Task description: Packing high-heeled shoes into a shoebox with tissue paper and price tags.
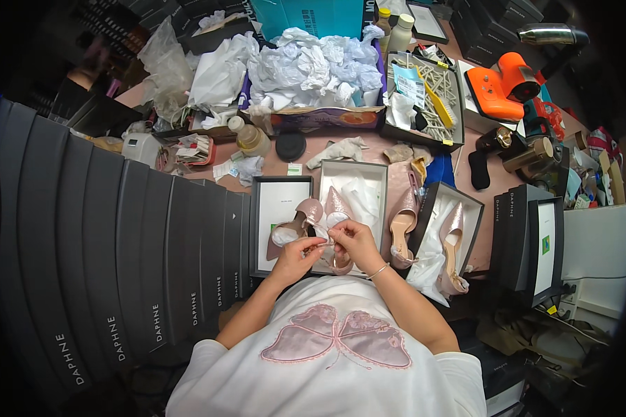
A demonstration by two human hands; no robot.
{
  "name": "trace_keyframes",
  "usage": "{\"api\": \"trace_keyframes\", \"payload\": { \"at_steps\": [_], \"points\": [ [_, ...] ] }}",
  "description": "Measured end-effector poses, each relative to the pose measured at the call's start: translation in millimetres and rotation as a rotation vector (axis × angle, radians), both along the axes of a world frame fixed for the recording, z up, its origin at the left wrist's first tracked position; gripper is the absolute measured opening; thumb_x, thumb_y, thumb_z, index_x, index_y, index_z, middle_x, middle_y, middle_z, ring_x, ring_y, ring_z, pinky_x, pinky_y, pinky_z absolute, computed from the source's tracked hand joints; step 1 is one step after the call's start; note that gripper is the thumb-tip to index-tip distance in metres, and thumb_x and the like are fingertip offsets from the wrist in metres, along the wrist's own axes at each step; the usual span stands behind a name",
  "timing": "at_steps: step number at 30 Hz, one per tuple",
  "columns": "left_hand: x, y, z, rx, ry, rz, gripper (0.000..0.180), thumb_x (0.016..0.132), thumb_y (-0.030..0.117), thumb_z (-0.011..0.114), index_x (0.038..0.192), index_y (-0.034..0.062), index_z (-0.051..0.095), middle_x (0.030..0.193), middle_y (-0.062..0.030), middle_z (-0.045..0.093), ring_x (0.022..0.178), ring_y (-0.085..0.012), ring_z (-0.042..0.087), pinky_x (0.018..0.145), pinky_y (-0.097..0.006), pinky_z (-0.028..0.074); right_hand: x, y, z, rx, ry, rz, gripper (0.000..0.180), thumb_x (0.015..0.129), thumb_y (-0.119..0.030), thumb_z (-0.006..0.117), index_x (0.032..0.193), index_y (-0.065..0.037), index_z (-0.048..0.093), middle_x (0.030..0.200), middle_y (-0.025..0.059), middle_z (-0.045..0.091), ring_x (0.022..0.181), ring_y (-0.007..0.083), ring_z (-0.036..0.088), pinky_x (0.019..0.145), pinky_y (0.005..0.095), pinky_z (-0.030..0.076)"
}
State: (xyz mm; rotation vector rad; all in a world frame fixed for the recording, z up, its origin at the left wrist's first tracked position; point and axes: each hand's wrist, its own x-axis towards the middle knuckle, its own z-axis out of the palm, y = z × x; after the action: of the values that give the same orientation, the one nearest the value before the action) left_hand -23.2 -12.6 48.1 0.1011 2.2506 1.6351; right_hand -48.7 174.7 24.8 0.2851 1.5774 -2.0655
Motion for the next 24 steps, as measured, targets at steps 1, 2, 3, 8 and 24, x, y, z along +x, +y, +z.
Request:
{"api": "trace_keyframes", "payload": {
  "at_steps": [1,2,3,8,24],
  "points": [
    [-0.8,2.2,4.0,-0.013,-0.007,-0.001,0.026,0.086,0.012,0.064,0.107,-0.0015,0.064,0.091,-0.0133,0.065,0.076,-0.0174,0.061,0.067,-0.029,0.048,0.2,0.0,1.6,-0.049,-0.024,-0.021,0.013,0.089,-0.013,0.064,0.091,0.0,0.061,0.07,0.0015,0.061,0.057,0.0067,0.057,0.048,0.0177,0.046],
    [-1.1,3.5,2.5,-0.013,0.018,-0.011,0.027,0.086,0.012,0.065,0.109,-0.0017,0.063,0.091,-0.0125,0.065,0.077,-0.0169,0.061,0.068,-0.028,0.048,0.3,0.5,4.4,-0.098,-0.047,-0.043,0.012,0.089,-0.013,0.064,0.091,-0.001,0.061,0.07,0.0017,0.061,0.057,0.0068,0.057,0.049,0.0178,0.046],
    [-1.0,3.6,0.9,-0.015,0.044,-0.018,0.029,0.085,0.012,0.065,0.11,-0.0018,0.062,0.091,-0.0117,0.066,0.079,-0.0163,0.062,0.069,-0.028,0.048,-0.2,-0.2,7.5,-0.15,-0.069,-0.061,0.012,0.089,-0.012,0.064,0.091,-0.001,0.06,0.07,0.0019,0.061,0.057,0.0068,0.057,0.051,0.0179,0.047],
    [0.3,9.6,-7.8,0.294,-0.084,0.083,0.036,0.089,0.009,0.063,0.121,-0.0014,0.053,0.101,-0.0082,0.064,0.088,-0.0132,0.062,0.075,-0.025,0.049,-0.1,0.7,13.7,-0.144,0.072,-0.039,0.011,0.09,-0.012,0.063,0.092,-0.001,0.06,0.073,0.0022,0.061,0.063,0.0068,0.057,0.057,0.0188,0.048],
    [-4.3,7.2,-7.2,0.621,-0.272,0.062,0.032,0.091,0.008,0.06,0.121,0.0003,0.052,0.105,-0.0076,0.061,0.094,-0.0084,0.058,0.082,-0.02,0.046,-13.5,12.3,34.0,0.064,0.248,0.246,0.009,0.09,-0.009,0.062,0.092,0.0,0.061,0.078,0.0,0.061,0.069,0.0046,0.055,0.061,0.0196,0.048]
  ]
}}
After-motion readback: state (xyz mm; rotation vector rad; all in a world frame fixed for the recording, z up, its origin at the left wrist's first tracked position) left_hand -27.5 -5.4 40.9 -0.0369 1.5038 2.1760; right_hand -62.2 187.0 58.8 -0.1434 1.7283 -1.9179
